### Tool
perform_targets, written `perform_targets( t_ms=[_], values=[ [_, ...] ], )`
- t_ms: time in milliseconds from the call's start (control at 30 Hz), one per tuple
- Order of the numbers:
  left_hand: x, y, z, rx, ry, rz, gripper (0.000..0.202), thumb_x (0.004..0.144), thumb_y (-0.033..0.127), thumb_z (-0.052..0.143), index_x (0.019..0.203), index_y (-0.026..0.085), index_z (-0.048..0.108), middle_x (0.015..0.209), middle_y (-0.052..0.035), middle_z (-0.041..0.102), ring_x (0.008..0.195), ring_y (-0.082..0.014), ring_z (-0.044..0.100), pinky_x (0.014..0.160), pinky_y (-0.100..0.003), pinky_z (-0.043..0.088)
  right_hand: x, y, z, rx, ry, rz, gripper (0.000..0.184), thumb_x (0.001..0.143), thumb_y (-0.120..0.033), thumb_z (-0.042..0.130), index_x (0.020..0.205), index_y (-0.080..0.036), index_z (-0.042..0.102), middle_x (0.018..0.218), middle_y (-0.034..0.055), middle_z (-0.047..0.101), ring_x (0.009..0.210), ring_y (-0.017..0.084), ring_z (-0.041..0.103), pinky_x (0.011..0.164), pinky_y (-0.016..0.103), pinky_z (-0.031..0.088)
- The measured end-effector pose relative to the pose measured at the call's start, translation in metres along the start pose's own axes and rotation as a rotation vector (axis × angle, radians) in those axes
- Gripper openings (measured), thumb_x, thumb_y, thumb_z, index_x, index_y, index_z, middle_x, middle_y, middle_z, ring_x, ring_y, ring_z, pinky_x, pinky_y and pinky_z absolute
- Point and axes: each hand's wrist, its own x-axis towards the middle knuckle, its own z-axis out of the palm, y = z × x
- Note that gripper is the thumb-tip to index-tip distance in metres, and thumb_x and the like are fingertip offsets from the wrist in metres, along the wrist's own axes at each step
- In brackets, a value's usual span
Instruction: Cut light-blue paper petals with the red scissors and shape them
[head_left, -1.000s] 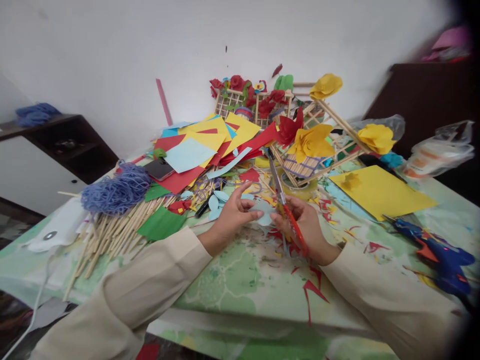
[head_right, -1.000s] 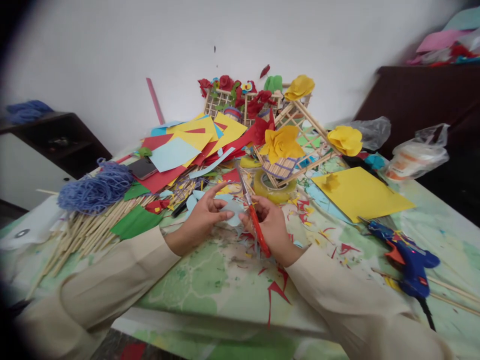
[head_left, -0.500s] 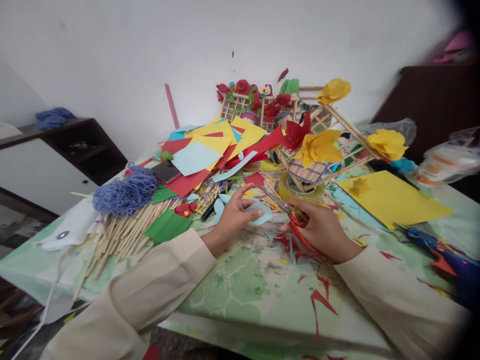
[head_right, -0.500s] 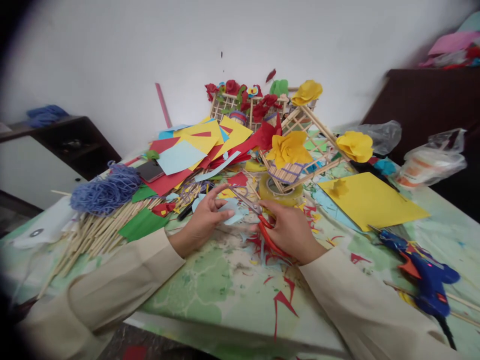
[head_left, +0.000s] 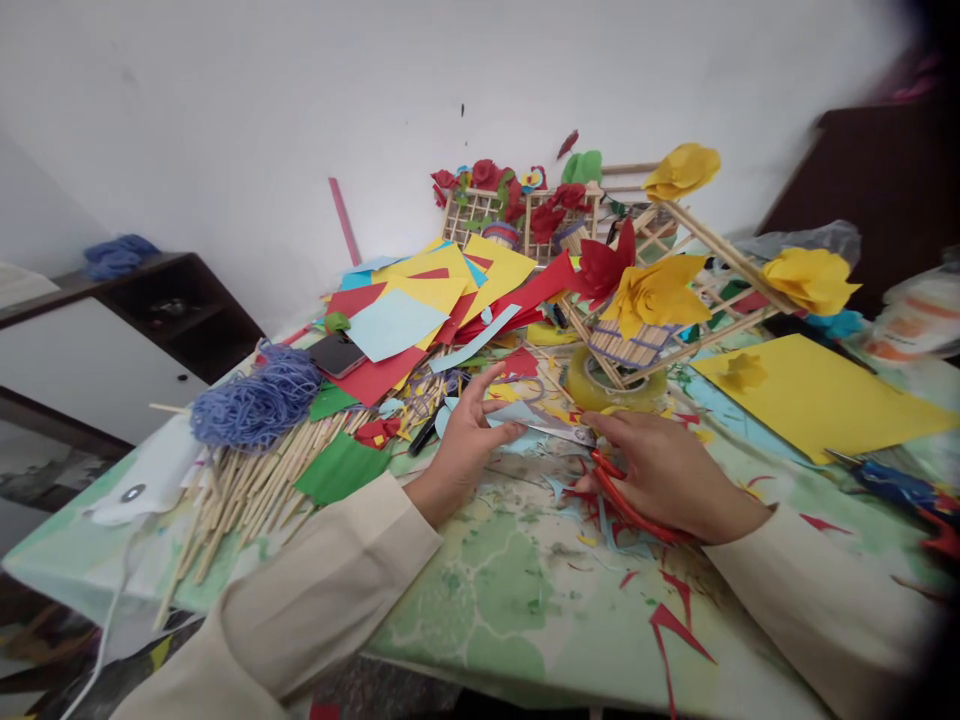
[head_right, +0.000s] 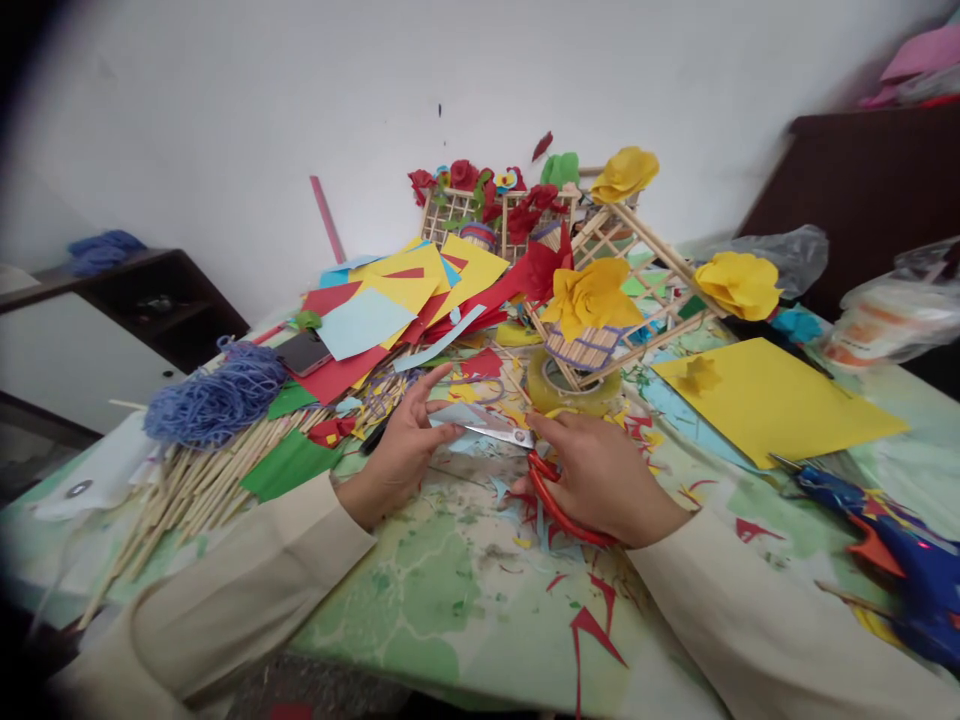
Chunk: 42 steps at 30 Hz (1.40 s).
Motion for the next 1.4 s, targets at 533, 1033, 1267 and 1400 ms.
perform_targets(
  t_ms=[533, 1033, 1267, 1400],
  values=[
    [-0.0043, 0.0003, 0.0098, -0.192, -0.024, -0.097, 0.086, 0.061, 0.013, 0.079, 0.136, 0.024, 0.038, 0.105, -0.0055, 0.064, 0.09, -0.0163, 0.064, 0.079, -0.029, 0.052, -0.0005, -0.005, 0.0037, 0.066, -0.004, 0.016, 0.06, 0.075, -0.055, 0.062, 0.123, -0.018, 0.059, 0.107, 0.0134, 0.07, 0.09, 0.028, 0.066, 0.071, 0.035, 0.048],
    [-0.0021, 0.0004, 0.0056, -0.152, 0.017, -0.075, 0.086, 0.06, 0.015, 0.079, 0.136, 0.024, 0.04, 0.102, -0.0042, 0.063, 0.087, -0.0148, 0.063, 0.077, -0.028, 0.051, -0.0015, -0.0049, 0.005, 0.104, -0.039, 0.067, 0.05, 0.076, -0.053, 0.062, 0.112, -0.019, 0.067, 0.077, 0.0083, 0.072, 0.07, 0.023, 0.066, 0.059, 0.029, 0.044],
    [-0.0017, 0.0006, 0.003, -0.164, 0.026, -0.019, 0.083, 0.063, 0.019, 0.079, 0.135, 0.023, 0.039, 0.078, 0.0024, 0.064, 0.067, -0.0108, 0.062, 0.067, -0.024, 0.049, -0.0022, -0.0048, 0.0055, 0.106, -0.032, 0.077, 0.046, 0.077, -0.056, 0.06, 0.103, -0.02, 0.069, 0.079, 0.0077, 0.072, 0.069, 0.022, 0.065, 0.06, 0.028, 0.044],
    [-0.0009, -0.0004, 0.0016, -0.167, 0.048, 0.007, 0.08, 0.066, 0.02, 0.078, 0.135, 0.022, 0.04, 0.074, 0.0034, 0.063, 0.065, -0.0112, 0.061, 0.066, -0.024, 0.049, -0.0022, -0.0057, 0.0053, 0.12, -0.062, 0.102, 0.049, 0.077, -0.059, 0.059, 0.106, -0.021, 0.068, 0.079, 0.0073, 0.072, 0.069, 0.022, 0.065, 0.06, 0.028, 0.043]
  ],
)
